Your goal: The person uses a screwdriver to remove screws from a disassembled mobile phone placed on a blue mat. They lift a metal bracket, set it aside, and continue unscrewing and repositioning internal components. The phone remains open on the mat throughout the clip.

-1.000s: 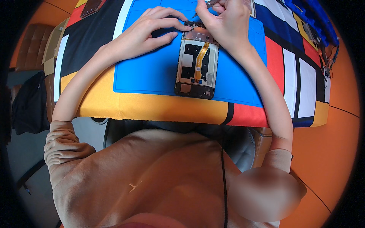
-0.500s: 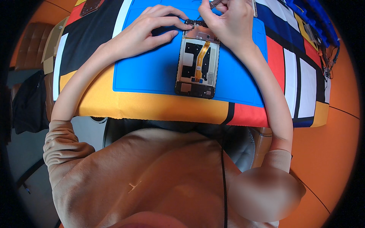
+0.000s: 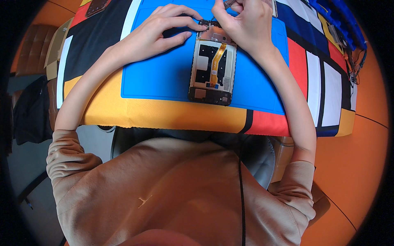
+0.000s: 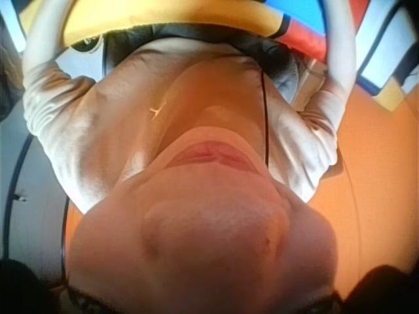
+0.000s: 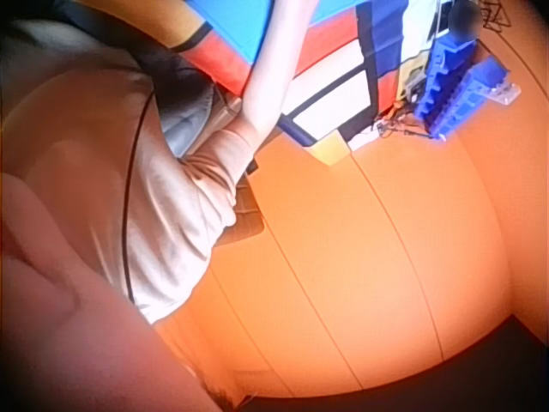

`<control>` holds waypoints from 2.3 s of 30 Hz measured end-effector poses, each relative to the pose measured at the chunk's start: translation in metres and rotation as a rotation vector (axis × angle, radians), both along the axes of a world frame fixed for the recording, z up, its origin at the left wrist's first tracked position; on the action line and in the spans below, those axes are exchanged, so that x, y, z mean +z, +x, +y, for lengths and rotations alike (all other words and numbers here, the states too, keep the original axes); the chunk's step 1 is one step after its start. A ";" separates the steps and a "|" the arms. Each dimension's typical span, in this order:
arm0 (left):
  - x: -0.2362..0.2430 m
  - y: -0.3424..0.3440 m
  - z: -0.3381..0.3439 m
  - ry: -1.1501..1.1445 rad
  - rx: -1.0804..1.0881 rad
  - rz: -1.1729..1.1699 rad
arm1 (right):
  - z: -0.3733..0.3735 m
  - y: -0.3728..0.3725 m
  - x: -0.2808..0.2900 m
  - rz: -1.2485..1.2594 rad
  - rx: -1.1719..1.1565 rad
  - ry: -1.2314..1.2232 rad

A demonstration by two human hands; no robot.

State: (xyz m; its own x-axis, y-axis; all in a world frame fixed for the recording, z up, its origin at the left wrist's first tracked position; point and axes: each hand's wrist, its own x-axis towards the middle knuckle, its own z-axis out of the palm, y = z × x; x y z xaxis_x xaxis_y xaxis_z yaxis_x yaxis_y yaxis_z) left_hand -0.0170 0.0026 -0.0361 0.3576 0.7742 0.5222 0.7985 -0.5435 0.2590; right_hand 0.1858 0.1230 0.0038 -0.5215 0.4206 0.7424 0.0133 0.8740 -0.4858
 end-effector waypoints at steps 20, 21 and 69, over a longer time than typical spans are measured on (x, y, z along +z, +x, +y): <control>0.028 0.010 -0.012 -0.143 -0.018 -0.014 | 0.001 -0.001 0.031 -0.237 0.120 0.199; 0.026 0.014 -0.009 -0.049 0.019 0.014 | 0.002 -0.001 0.031 -0.228 0.134 0.219; 0.039 0.013 -0.017 -0.132 -0.003 0.086 | 0.004 -0.006 0.023 -0.181 0.051 0.167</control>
State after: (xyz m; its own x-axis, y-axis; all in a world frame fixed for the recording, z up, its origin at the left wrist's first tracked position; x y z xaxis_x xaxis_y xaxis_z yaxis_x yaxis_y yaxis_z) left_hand -0.0036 -0.0144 0.0034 0.3992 0.8328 0.3837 0.8192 -0.5119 0.2587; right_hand 0.1797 0.1267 0.0272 -0.6699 0.2701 0.6916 0.0413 0.9436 -0.3286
